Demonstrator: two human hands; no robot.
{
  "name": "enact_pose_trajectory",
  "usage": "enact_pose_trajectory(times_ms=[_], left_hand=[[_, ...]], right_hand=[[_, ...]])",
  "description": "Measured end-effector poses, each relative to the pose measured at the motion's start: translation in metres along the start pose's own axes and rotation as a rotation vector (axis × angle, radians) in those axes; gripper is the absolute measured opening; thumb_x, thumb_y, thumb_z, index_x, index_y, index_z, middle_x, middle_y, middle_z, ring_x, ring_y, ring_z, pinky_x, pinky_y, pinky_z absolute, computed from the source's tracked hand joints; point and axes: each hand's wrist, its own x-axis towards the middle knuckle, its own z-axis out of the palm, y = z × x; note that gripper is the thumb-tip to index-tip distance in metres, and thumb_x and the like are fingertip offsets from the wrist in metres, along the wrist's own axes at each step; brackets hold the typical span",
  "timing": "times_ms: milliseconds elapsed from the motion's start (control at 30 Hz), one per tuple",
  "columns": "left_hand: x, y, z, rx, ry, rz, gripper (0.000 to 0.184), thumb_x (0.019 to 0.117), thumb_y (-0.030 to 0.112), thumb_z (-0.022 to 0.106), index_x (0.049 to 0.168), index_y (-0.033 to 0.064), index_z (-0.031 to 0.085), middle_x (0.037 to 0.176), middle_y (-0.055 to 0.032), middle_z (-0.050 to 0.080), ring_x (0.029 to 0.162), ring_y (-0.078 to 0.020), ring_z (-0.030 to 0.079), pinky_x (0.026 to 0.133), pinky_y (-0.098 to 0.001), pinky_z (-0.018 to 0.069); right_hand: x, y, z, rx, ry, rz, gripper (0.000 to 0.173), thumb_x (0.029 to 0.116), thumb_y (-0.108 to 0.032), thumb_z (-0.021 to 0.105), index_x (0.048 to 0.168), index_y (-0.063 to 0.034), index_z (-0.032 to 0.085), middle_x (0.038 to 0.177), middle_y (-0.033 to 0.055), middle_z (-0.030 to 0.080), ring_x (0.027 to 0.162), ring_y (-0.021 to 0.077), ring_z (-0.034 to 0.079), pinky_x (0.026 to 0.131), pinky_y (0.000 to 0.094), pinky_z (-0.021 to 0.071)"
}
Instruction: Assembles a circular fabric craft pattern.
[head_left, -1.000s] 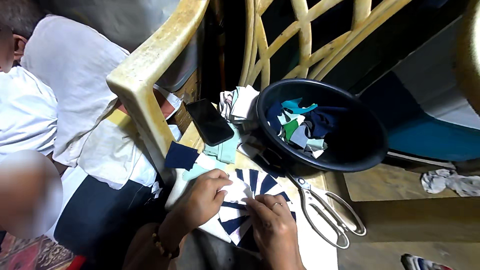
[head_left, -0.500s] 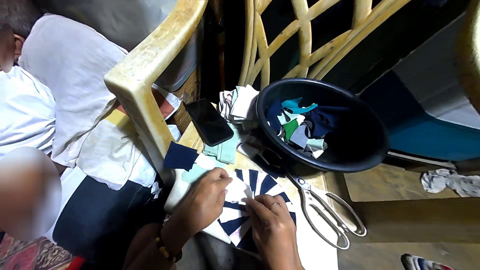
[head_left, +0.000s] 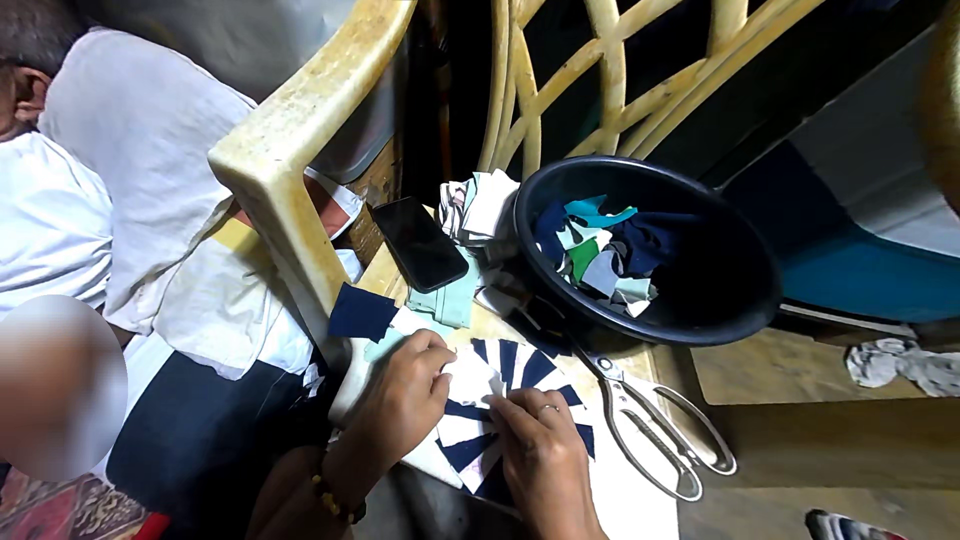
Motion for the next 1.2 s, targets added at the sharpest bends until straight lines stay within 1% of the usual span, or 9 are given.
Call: enact_pose_trajectory(times_ms=[133,233,500,567,667,733,833,933,1200], left_hand=[[0.0,-0.003,0.006,-0.034,0.151,0.108,0.015,0.0862,-0.001,0.065,0.097,-0.0013,0.076,0.102,-0.0158,0.068,0.071,-0.0077,0.059,0.062,-0.0149,0.0479],[0.002,-0.004,0.008,-0.051,0.239,0.179,0.012,0.0859,0.0,0.066,0.094,-0.0014,0.076,0.1,-0.0159,0.069,0.073,-0.0071,0.06,0.064,-0.0133,0.0482],[0.001,-0.004,0.008,-0.032,0.145,0.057,0.011,0.0872,0.0,0.069,0.096,-0.0015,0.075,0.101,-0.0152,0.068,0.075,-0.0087,0.061,0.066,-0.0153,0.0494],[0.002,-0.003,0.009,-0.038,0.192,0.092,0.009,0.0868,0.0,0.069,0.093,-0.0011,0.075,0.101,-0.0149,0.069,0.075,-0.0078,0.061,0.066,-0.0145,0.0497],[0.006,-0.004,0.013,-0.075,0.325,0.222,0.007,0.0867,0.001,0.07,0.089,-0.0013,0.076,0.099,-0.0156,0.07,0.076,-0.0072,0.063,0.07,-0.0132,0.0513],[0.01,-0.004,0.015,-0.087,0.365,0.249,0.006,0.0866,0.002,0.07,0.088,-0.0015,0.075,0.098,-0.0159,0.07,0.076,-0.0065,0.063,0.071,-0.0123,0.0503],[0.013,-0.003,0.014,-0.056,0.278,0.128,0.004,0.0847,0.0,0.072,0.087,-0.0016,0.075,0.097,-0.0156,0.07,0.074,-0.009,0.063,0.066,-0.0161,0.051],[0.012,-0.001,0.012,-0.039,0.202,0.039,0.004,0.084,0.0,0.073,0.088,-0.0011,0.074,0.097,-0.0148,0.069,0.074,-0.0103,0.062,0.065,-0.018,0.051],[0.01,0.003,0.011,-0.021,0.124,-0.028,0.007,0.0859,-0.001,0.069,0.091,-0.0019,0.074,0.099,-0.0151,0.068,0.076,-0.0119,0.062,0.066,-0.0197,0.0508]], right_hand=[[0.001,0.0,0.0,0.02,0.048,-0.026,0.02,0.0859,-0.007,0.062,0.088,-0.0073,0.081,0.082,0.0078,0.068,0.081,0.0188,0.061,0.072,0.0234,0.0492],[0.001,0.001,0.0,0.028,0.079,-0.04,0.019,0.0877,-0.008,0.062,0.089,-0.0062,0.08,0.083,0.0086,0.068,0.082,0.0183,0.06,0.074,0.0223,0.0474],[0.0,0.0,0.001,-0.005,0.025,-0.016,0.019,0.0844,-0.008,0.062,0.085,-0.007,0.081,0.08,0.0074,0.068,0.078,0.02,0.062,0.07,0.0249,0.05],[0.001,0.0,-0.001,0.004,0.058,-0.032,0.019,0.0858,-0.008,0.062,0.086,-0.0068,0.08,0.081,0.0078,0.068,0.08,0.0193,0.061,0.072,0.0237,0.0494],[0.002,0.0,-0.002,0.025,0.146,-0.066,0.017,0.0894,-0.008,0.062,0.089,-0.0053,0.079,0.083,0.0099,0.067,0.083,0.0186,0.058,0.076,0.022,0.046],[0.002,0.001,-0.001,0.025,0.146,-0.057,0.018,0.0892,-0.008,0.062,0.09,-0.0049,0.08,0.084,0.0101,0.067,0.083,0.0185,0.058,0.076,0.0219,0.0456],[0.0,0.002,0.002,0.011,0.069,-0.01,0.019,0.0854,-0.008,0.062,0.087,-0.0053,0.081,0.082,0.0085,0.068,0.08,0.0202,0.062,0.073,0.0247,0.0496],[-0.002,0.001,0.001,0.013,0.034,0.001,0.019,0.085,-0.008,0.062,0.086,-0.0055,0.081,0.081,0.0079,0.068,0.08,0.0202,0.062,0.072,0.0249,0.0504],[-0.001,0.0,0.001,-0.002,0.019,0.007,0.019,0.0842,-0.008,0.062,0.085,-0.0065,0.081,0.08,0.0075,0.068,0.08,0.0204,0.063,0.07,0.0258,0.0509]])
